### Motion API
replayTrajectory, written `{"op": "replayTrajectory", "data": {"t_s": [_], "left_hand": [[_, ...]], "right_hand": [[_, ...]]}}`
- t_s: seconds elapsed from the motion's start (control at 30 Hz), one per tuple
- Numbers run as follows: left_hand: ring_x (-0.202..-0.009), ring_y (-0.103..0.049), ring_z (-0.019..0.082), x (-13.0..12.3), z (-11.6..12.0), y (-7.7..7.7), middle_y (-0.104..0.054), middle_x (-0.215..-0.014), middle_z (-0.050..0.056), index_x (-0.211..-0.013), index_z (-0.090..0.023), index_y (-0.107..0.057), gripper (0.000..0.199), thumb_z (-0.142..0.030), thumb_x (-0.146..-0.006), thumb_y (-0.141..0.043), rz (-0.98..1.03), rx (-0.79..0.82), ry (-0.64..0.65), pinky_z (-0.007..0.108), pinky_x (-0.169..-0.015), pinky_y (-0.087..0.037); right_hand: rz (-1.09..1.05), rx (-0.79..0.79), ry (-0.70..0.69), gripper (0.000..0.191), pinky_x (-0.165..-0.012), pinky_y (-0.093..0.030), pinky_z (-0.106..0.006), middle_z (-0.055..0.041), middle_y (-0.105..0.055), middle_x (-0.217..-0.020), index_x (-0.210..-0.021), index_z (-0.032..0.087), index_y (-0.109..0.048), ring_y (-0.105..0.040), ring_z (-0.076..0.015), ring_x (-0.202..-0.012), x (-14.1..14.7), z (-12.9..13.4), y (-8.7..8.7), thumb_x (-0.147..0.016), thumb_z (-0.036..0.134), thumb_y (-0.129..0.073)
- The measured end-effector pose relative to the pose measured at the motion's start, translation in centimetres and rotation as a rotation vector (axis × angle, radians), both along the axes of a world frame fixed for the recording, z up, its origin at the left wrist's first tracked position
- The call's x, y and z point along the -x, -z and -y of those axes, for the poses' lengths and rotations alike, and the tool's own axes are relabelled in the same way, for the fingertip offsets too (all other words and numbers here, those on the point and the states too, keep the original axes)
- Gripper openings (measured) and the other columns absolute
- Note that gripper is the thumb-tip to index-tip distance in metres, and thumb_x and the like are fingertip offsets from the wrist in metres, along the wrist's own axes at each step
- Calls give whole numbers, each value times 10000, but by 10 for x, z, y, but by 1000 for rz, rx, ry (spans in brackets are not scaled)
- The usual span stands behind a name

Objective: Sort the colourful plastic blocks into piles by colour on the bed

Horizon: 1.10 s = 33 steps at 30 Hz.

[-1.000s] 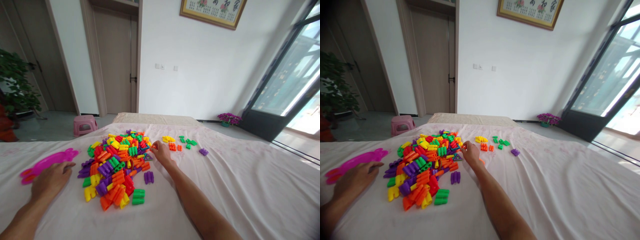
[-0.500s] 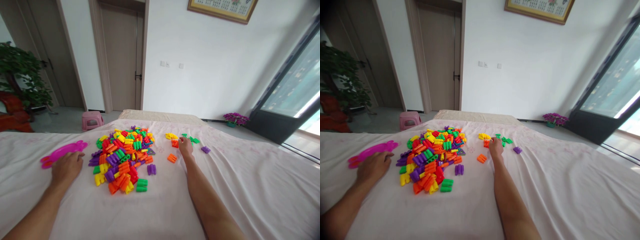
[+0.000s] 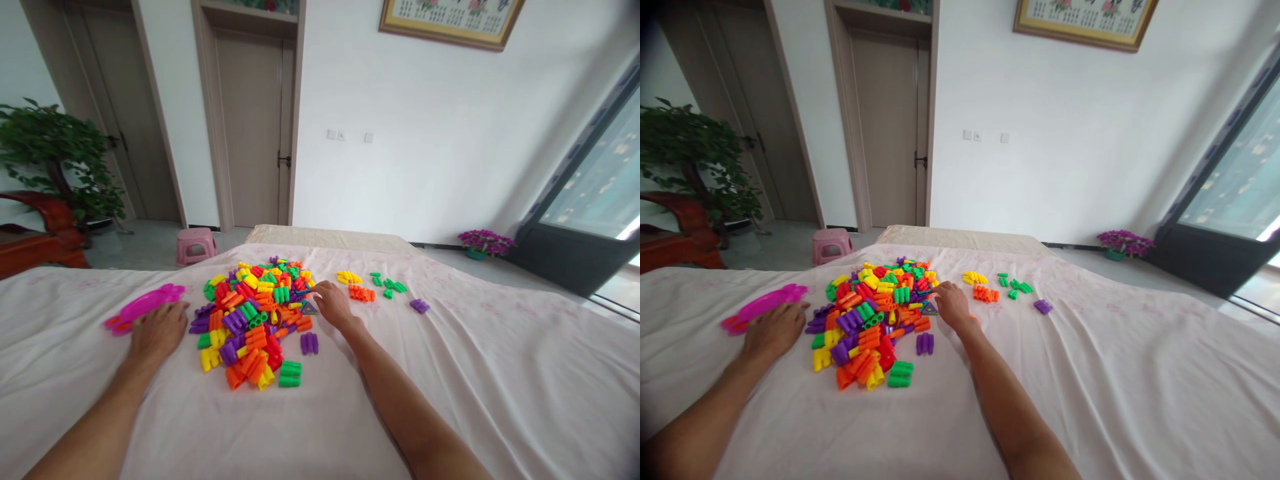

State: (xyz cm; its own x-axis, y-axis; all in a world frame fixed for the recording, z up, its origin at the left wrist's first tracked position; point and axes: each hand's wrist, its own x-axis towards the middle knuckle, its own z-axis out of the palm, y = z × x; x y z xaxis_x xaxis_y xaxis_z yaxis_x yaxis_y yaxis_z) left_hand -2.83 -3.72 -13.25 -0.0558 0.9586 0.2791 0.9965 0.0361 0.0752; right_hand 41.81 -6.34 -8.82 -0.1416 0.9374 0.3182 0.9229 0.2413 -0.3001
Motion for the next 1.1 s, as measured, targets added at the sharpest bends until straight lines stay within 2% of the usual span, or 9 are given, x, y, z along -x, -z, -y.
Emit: {"op": "replayTrajectory", "data": {"t_s": [0.1,0.23,0.4,0.47,0.57,0.67,0.8,0.97,1.1], "left_hand": [[-1300,-634,366,1,1,0,-697,-1408,194,-1388,-163,-706,545,-307,-1035,-316,4,-18,-1,543,-1078,-450],[-1300,-644,327,5,2,0,-724,-1378,164,-1356,-165,-720,526,-271,-1019,-331,23,-36,-20,484,-1092,-458],[-1263,-668,334,12,-4,1,-727,-1374,155,-1320,-187,-751,521,-292,-1012,-345,63,-28,-25,465,-1077,-483],[-1252,-670,349,13,-8,1,-725,-1377,161,-1308,-201,-759,492,-287,-1001,-384,79,-21,-28,477,-1055,-494],[-1245,-666,369,14,-12,1,-725,-1373,175,-1298,-205,-765,465,-277,-988,-426,102,-12,-26,497,-1032,-501],[-1246,-662,379,13,-11,-1,-720,-1377,181,-1307,-196,-761,483,-288,-1001,-398,108,3,-31,511,-1016,-502],[-1265,-653,362,10,-8,-5,-711,-1393,173,-1327,-186,-747,508,-297,-1015,-362,94,17,-30,502,-1034,-490],[-1292,-636,351,14,-13,0,-688,-1439,149,-1396,-218,-707,523,-343,-1015,-370,38,35,-97,529,-1080,-458],[-1328,-611,332,23,-22,13,-667,-1481,140,-1414,-234,-691,516,-372,-1011,-400,18,28,-86,503,-1081,-457]], "right_hand": [[11,33,25,347,-983,-476,-298,-76,-747,-1265,-1224,244,-784,-664,-219,-1183,9,2,-3,-976,141,-564],[-59,103,67,270,-850,-492,-279,-47,-801,-1092,-1083,232,-811,-711,-207,-1018,6,3,-6,-924,162,-605],[-242,352,-158,119,-708,-469,-237,11,-801,-922,-953,240,-819,-704,-168,-828,0,8,-9,-863,294,-764],[-225,424,-209,181,-658,-437,-229,19,-780,-874,-942,244,-822,-676,-161,-779,0,10,-9,-811,366,-840],[-161,422,-221,268,-627,-386,-228,29,-734,-815,-903,235,-813,-616,-148,-730,2,13,-9,-732,416,-911],[-255,436,-250,205,-629,-388,-225,39,-704,-779,-884,211,-786,-595,-142,-725,2,14,-9,-760,350,-871],[-510,480,-283,143,-655,-458,-235,21,-708,-785,-931,190,-767,-620,-139,-708,-5,14,-11,-834,294,-747],[-680,362,-147,205,-643,-481,-228,-4,-710,-793,-961,180,-763,-665,-139,-704,-27,5,-14,-897,355,-679],[-705,81,152,282,-657,-481,-244,-44,-752,-891,-1031,166,-765,-697,-175,-787,-66,-2,-17,-915,391,-640]]}}
